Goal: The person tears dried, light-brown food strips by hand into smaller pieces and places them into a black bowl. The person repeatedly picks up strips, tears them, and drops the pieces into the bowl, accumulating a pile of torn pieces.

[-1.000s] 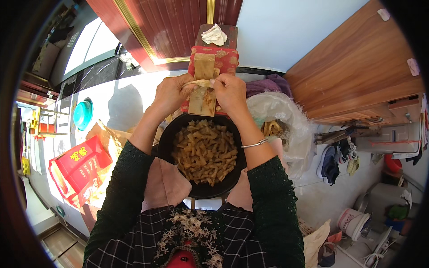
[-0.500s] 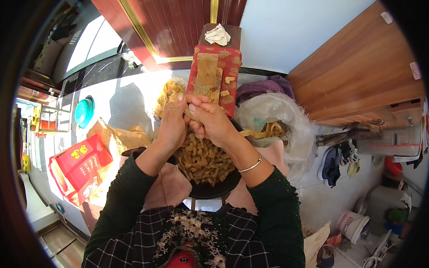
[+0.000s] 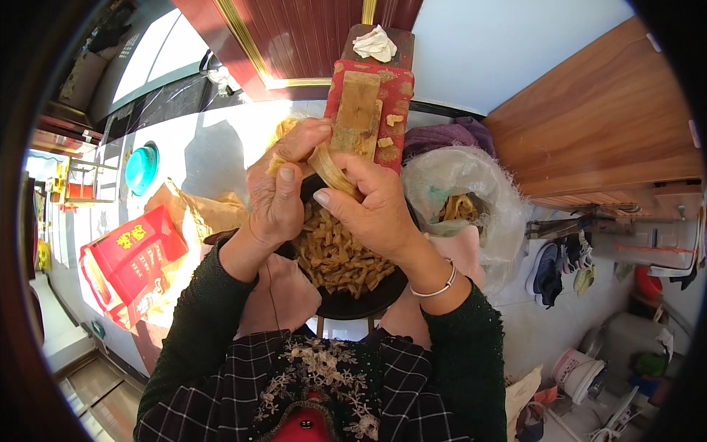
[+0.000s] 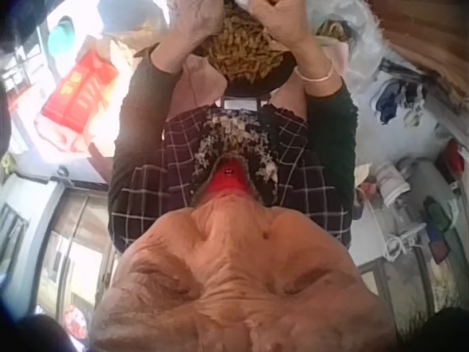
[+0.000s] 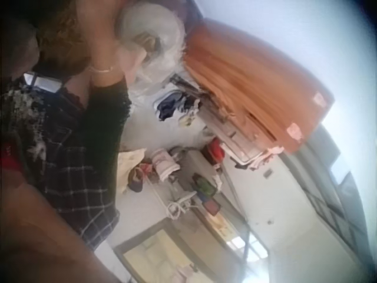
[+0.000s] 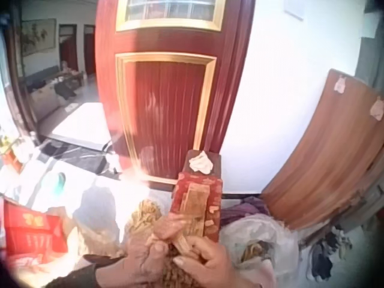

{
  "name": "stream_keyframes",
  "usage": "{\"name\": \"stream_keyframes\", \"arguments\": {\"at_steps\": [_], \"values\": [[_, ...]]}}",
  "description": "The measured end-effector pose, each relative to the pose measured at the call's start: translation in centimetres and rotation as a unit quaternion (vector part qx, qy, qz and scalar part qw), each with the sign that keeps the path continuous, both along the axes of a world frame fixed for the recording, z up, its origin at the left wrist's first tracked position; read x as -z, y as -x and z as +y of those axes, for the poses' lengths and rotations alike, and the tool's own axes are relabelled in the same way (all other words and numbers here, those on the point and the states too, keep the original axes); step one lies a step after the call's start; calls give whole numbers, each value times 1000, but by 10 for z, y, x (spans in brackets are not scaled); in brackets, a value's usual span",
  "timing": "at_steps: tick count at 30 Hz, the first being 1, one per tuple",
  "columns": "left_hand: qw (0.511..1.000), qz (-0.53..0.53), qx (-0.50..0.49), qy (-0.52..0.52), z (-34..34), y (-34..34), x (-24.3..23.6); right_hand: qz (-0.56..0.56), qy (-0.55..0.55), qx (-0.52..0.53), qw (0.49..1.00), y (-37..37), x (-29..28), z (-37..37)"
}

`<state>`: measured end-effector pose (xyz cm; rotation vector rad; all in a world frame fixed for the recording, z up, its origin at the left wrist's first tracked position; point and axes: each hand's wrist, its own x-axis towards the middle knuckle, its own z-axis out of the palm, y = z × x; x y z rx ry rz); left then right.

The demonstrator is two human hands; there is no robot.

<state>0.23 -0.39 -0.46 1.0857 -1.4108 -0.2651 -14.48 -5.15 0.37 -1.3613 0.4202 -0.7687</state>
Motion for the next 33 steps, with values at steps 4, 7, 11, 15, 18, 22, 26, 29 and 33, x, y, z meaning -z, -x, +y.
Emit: {"name": "stream_keyframes", "arguments": {"at_steps": [4, 7, 11, 15, 18, 22, 26, 29, 33], "values": [[980, 95, 70, -159, 7, 19, 0, 138, 238, 110, 955, 1, 3, -2], [948, 113, 70, -289, 0, 12, -8, 123, 94, 76, 985, 5, 17, -11], [980, -3, -40, -195, -5, 16, 7, 48, -230, 4, 972, 8, 6, -12], [994, -102, 43, -20, -8, 8, 6, 50, -461, -130, 877, 15, 16, -19], [984, -161, 20, -78, 0, 5, 4, 63, -388, -167, 904, 19, 18, -27], [987, -64, -4, -145, 1, 11, 4, 112, -178, -99, 973, 19, 9, -34], [946, 121, 28, -301, -1, 7, -2, 114, -148, -101, 977, 23, 9, -33], [932, 131, 28, -337, -4, -1, 6, -4, -278, -159, 947, 21, 18, -33], [951, -19, -76, -300, -6, 1, -1, -104, -345, -186, 914, 20, 25, -33]]}}
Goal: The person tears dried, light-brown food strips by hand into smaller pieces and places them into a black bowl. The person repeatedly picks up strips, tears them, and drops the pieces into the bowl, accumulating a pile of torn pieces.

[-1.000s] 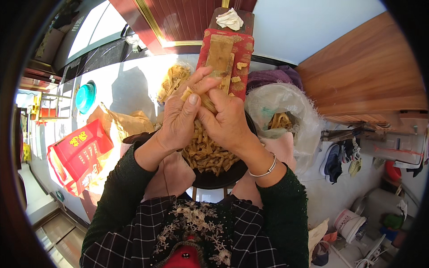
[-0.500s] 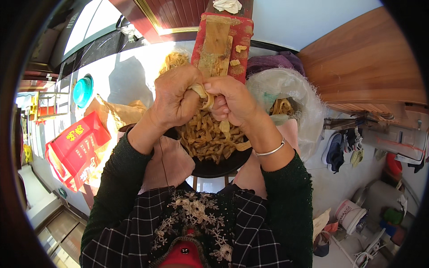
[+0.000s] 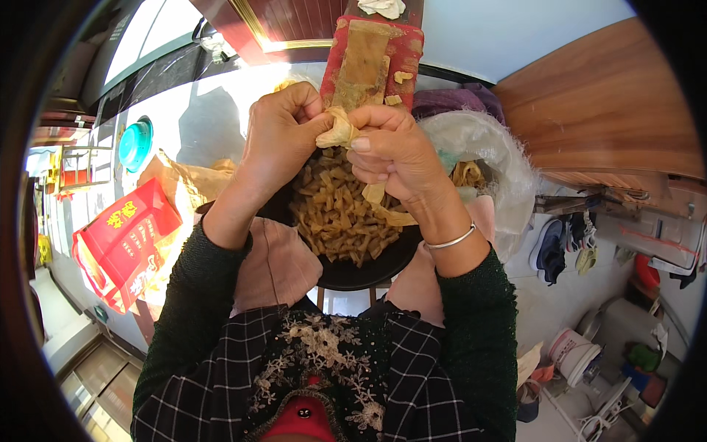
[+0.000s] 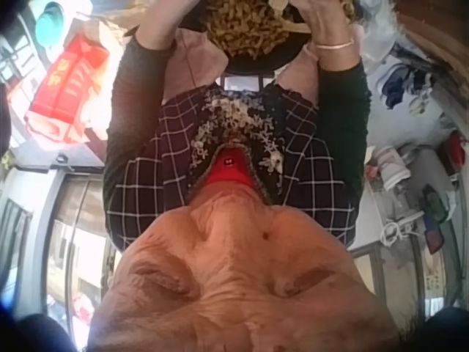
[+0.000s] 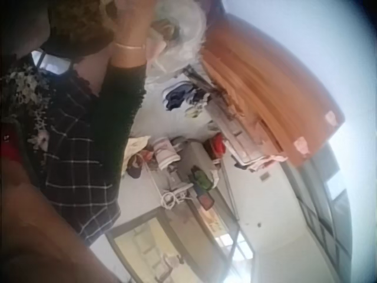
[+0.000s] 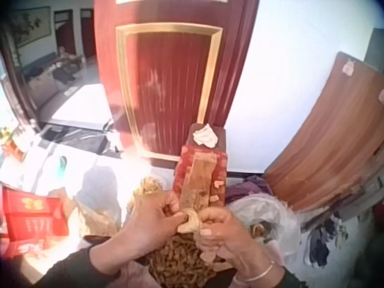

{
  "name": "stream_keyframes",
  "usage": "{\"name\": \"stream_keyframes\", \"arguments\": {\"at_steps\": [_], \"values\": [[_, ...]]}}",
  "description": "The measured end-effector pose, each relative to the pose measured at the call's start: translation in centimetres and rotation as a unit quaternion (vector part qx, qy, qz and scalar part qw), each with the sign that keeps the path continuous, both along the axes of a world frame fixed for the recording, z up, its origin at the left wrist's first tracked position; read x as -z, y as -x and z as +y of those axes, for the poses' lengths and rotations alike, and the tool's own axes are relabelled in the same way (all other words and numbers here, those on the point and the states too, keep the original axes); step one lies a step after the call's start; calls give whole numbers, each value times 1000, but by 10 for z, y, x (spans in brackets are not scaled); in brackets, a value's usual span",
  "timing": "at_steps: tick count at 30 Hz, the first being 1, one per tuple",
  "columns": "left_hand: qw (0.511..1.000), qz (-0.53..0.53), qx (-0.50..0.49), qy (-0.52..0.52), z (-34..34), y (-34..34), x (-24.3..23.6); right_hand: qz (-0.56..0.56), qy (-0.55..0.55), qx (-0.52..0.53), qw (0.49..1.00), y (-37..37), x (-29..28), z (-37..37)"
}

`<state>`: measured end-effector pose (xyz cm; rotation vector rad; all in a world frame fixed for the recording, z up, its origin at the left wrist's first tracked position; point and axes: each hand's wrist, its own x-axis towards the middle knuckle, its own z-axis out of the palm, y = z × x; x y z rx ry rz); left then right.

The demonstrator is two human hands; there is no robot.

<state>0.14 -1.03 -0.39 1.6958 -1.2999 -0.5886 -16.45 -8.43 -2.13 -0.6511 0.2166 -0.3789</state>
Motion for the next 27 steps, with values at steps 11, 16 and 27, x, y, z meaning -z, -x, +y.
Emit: {"name": "stream_keyframes", "arguments": {"at_steps": [11, 16, 27], "values": [[980, -1, 201, -2, 5, -18, -4, 109, 108, 81, 985, -6, -8, 7], [795, 541, 275, -19, 15, -37, -9, 140, 288, 113, 941, 19, -26, -4], [953, -171, 223, 113, 15, -17, 2, 274, 397, 99, 871, 11, -3, 11]]}}
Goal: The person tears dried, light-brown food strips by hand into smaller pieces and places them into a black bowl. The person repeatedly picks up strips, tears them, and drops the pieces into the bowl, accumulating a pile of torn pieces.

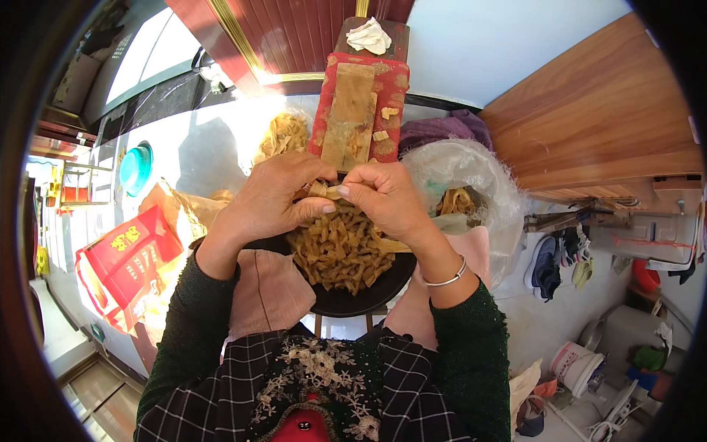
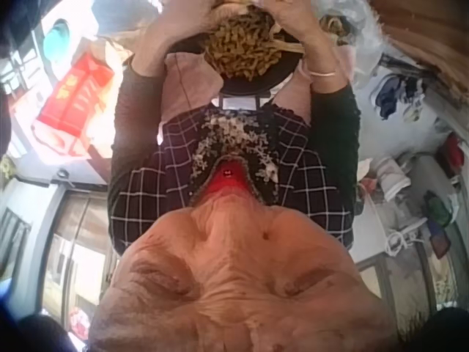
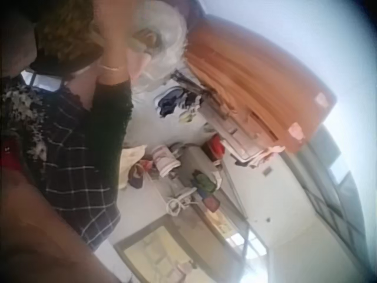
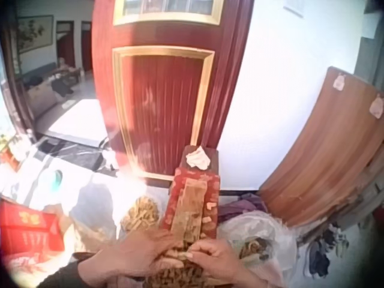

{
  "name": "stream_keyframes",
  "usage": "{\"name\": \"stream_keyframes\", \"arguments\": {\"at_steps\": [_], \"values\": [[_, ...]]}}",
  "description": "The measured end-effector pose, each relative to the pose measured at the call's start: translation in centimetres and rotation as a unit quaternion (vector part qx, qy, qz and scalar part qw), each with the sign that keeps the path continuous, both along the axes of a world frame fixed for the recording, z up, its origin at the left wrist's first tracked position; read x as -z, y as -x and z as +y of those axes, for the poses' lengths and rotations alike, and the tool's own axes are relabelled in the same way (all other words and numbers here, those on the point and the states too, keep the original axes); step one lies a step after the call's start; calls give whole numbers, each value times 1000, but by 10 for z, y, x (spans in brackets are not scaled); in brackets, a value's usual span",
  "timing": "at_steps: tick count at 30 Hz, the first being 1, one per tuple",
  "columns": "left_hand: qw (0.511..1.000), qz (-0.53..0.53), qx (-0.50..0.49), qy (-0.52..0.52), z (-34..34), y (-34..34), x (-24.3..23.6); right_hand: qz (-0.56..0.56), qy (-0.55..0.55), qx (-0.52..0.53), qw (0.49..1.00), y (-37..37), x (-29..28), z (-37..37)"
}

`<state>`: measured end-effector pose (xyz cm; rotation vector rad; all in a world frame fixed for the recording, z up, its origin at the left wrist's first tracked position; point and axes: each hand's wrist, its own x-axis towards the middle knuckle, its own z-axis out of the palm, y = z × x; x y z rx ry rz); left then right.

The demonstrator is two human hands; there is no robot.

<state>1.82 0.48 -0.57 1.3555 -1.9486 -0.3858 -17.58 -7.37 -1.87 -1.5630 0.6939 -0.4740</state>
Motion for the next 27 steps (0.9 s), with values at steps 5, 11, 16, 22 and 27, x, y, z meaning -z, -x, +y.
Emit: {"name": "stream_keyframes", "arguments": {"at_steps": [5, 11, 16, 22, 27], "values": [[935, 26, 91, -341, -5, -9, -4, 62, 55, 15, 996, 9, 6, -6], [972, -40, -93, -214, -31, -5, 9, 25, 87, 114, 989, -7, 34, -37], [970, -74, -160, -165, -53, -13, 35, 126, 206, 146, 959, -32, 43, -51], [936, -157, -123, -291, -31, -10, 12, 260, 318, 152, 899, -19, 46, -54], [959, 117, -94, -239, -4, 20, 25, -69, -257, 40, 963, -25, 12, -15]]}}
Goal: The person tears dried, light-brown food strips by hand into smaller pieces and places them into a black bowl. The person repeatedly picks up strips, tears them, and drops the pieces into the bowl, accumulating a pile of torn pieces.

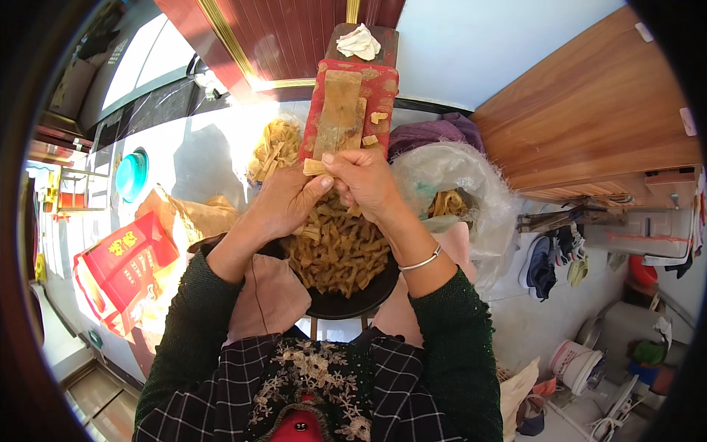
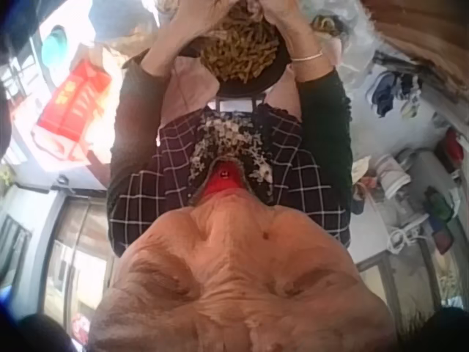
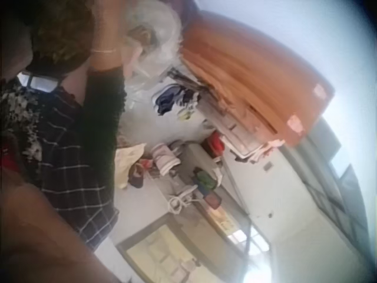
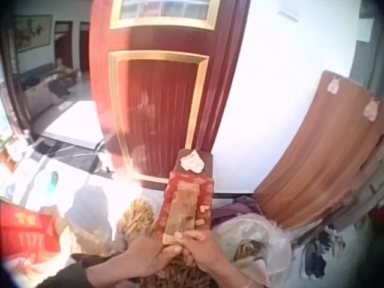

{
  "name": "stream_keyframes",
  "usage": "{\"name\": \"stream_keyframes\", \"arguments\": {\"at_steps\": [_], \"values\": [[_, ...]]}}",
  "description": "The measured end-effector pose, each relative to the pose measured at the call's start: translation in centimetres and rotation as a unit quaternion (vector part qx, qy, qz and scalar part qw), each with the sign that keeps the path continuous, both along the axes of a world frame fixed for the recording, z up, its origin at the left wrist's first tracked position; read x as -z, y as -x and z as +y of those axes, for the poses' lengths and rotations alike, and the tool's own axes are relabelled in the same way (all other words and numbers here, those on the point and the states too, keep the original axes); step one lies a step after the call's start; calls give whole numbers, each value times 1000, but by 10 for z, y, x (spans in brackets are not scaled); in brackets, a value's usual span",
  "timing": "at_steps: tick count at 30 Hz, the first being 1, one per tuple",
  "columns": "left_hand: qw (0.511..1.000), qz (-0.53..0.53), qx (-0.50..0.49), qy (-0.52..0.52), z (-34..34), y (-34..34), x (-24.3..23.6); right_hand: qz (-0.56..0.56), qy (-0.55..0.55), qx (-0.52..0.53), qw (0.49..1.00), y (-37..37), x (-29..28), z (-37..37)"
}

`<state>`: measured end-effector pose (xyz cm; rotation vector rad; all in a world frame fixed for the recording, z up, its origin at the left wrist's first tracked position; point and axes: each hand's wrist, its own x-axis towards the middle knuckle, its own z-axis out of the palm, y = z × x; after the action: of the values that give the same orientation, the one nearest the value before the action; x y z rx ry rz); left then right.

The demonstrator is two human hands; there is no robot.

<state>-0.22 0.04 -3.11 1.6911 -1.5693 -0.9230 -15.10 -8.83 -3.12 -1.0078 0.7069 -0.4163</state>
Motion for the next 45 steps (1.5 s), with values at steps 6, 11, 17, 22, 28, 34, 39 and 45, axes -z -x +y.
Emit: {"name": "stream_keyframes", "arguments": {"at_steps": [6, 11, 17, 22, 28, 34, 39, 45], "values": [[846, 514, -143, 24, -7, 12, -9, -91, -136, -47, 985, -11, -8, 23], [711, 653, -226, 128, -15, -10, -37, -42, 22, -127, 991, -6, -7, 25], [850, 300, -250, 354, -4, -27, -38, -155, -116, -94, 977, 2, -16, 27], [925, 76, -77, 363, 1, 6, -19, -61, 365, 46, 928, -12, -15, 43], [966, 240, -63, 75, 3, 4, -16, 30, 390, 65, 918, -7, -2, 37], [986, 86, -131, 61, -1, 9, -25, -20, -19, 58, 998, -4, -18, 37], [941, -29, -31, 336, 1, 4, -15, -114, -308, -56, 943, 8, -5, 27], [968, 36, -69, 239, 4, 3, -16, -31, -14, -91, 995, 10, -21, 17]]}}
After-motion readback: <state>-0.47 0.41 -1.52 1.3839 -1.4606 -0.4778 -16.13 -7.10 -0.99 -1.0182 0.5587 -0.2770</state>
